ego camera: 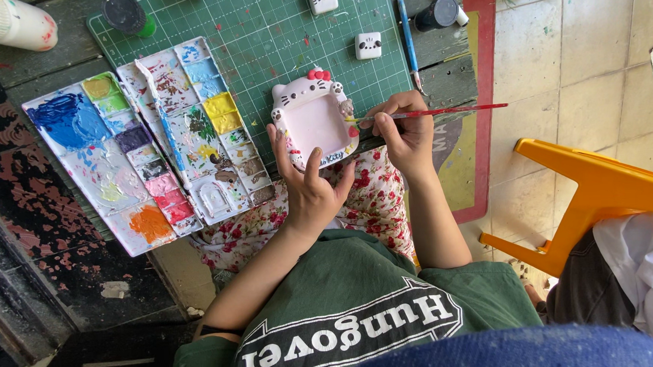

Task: The person sits on the floor and paints a Hello Kitty-shaped ceramic dish with a paintbrush, dipping the brush into watercolor palettes and applying paint to the dish's rim and edges, rotating the dish to reach different sides.

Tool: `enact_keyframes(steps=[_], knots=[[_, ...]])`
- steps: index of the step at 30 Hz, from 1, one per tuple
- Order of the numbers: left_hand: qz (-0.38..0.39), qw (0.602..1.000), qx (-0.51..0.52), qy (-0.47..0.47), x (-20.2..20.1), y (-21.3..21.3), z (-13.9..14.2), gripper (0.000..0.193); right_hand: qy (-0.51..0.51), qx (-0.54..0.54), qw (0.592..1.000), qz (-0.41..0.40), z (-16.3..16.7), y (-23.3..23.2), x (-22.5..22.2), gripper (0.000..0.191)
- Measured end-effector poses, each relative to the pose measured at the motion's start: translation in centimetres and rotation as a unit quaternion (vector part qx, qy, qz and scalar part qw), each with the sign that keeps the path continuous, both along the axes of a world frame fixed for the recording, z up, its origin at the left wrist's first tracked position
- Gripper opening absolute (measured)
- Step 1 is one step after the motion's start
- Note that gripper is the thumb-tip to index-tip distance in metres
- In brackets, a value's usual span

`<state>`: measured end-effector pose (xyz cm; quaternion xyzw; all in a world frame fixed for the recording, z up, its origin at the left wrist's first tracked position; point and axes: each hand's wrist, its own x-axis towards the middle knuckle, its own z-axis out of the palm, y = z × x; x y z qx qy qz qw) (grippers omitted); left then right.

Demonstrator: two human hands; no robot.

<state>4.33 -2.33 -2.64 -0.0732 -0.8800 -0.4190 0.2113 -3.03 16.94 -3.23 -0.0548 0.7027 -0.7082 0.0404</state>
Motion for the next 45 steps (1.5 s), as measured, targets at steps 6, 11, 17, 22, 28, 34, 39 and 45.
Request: enact_keyframes(steps=[6,11,17,22,28,34,39,45], knots=[[0.003,1.0,-0.002,-0.005,0.07,0.02,-0.05,0.092,-0.005,0.002,1.0,-0.003,0.16,-0.17,0.05,0.015],[0.005,1.0,-0.004,-0.003,0.0,-0.01,-0.08,0.091,-0.009,0.003,1.0,-0.003,0.3,-0.11,-0.07,0.015],[0.005,1.0,-0.006,0.002,-0.1,-0.04,-0.12,0.09,-0.009,0.001,1.0,-0.006,0.38,-0.08,-0.05,0.015],[0.0,1.0,-0.002,0.0,-0.03,-0.13,-0.11,0.09,-0.017,-0.003,1.0,-0.012,0.34,-0.06,0.04,0.015],[0.0,1.0,-0.001,0.002,0.08,-0.11,-0.11,0.09,-0.018,-0.017,1.0,-0.018,0.37,0.21,0.09,0.015],[0.002,1.0,-0.001,0.004,0.04,-0.02,-0.21,0.09,-0.016,-0.022,0.999,-0.019,0.51,0.38,0.06,0.015],[0.002,1.0,0.0,0.005,0.05,-0.03,-0.24,0.09,-0.013,-0.01,1.0,-0.007,0.5,0.13,0.03,0.015],[0.0,1.0,-0.006,0.002,0.13,-0.01,-0.26,0.091,-0.018,-0.013,0.999,-0.025,0.54,0.27,0.06,0.014]])
